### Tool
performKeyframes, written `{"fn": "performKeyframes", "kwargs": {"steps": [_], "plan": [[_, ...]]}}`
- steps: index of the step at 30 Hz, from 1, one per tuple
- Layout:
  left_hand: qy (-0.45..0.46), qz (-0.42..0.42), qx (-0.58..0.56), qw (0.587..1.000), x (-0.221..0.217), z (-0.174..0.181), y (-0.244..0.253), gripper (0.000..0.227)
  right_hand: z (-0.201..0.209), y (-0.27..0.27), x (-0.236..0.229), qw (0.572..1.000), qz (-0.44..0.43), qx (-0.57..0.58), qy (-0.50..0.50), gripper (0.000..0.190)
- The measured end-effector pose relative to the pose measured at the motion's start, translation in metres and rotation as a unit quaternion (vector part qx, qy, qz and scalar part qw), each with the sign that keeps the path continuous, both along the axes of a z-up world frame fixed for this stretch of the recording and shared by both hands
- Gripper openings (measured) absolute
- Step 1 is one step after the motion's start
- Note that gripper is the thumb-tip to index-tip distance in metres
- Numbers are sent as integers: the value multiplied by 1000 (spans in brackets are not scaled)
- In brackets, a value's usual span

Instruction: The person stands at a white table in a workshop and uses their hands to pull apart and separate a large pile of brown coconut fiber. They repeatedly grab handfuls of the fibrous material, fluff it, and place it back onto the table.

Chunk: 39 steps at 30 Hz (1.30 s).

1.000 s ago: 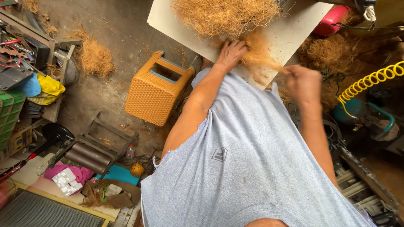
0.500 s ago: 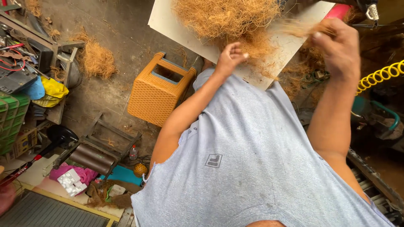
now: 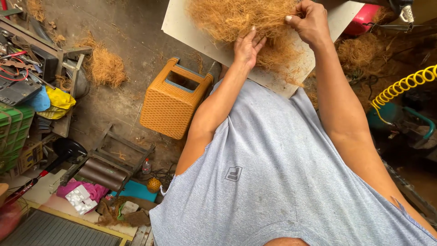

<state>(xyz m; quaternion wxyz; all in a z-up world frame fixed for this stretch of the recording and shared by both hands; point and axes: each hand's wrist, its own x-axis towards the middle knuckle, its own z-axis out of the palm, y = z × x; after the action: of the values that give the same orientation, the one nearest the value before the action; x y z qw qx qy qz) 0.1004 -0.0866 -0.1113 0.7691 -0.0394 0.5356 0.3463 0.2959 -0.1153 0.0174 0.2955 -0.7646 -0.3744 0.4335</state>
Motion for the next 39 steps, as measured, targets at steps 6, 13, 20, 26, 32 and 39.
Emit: {"fn": "performKeyframes", "kwargs": {"steps": [6, 13, 20, 26, 32, 39], "plan": [[47, 13, 32, 998, -29, 4, 18, 29, -12, -3, -21, 999, 12, -44, -29, 22], [38, 35, -7, 999, -36, 67, 1, 6, -18, -1, -43, 998, 25, -1, -62, 27], [113, -94, -8, 989, -5, 102, 8, 86, -30, -2, -44, 994, 71, 35, -74, 26], [139, -51, -23, 989, 0, 67, 7, 95, -14, -5, -35, 1000, -11, 3, -23, 27], [112, -21, -15, 993, 4, 84, 14, 106, -15, -6, -35, 998, -41, -6, 43, 13], [107, 10, -1, 994, 5, 20, 12, 101, -1, -20, -24, 983, -148, -45, 97, 12]]}}
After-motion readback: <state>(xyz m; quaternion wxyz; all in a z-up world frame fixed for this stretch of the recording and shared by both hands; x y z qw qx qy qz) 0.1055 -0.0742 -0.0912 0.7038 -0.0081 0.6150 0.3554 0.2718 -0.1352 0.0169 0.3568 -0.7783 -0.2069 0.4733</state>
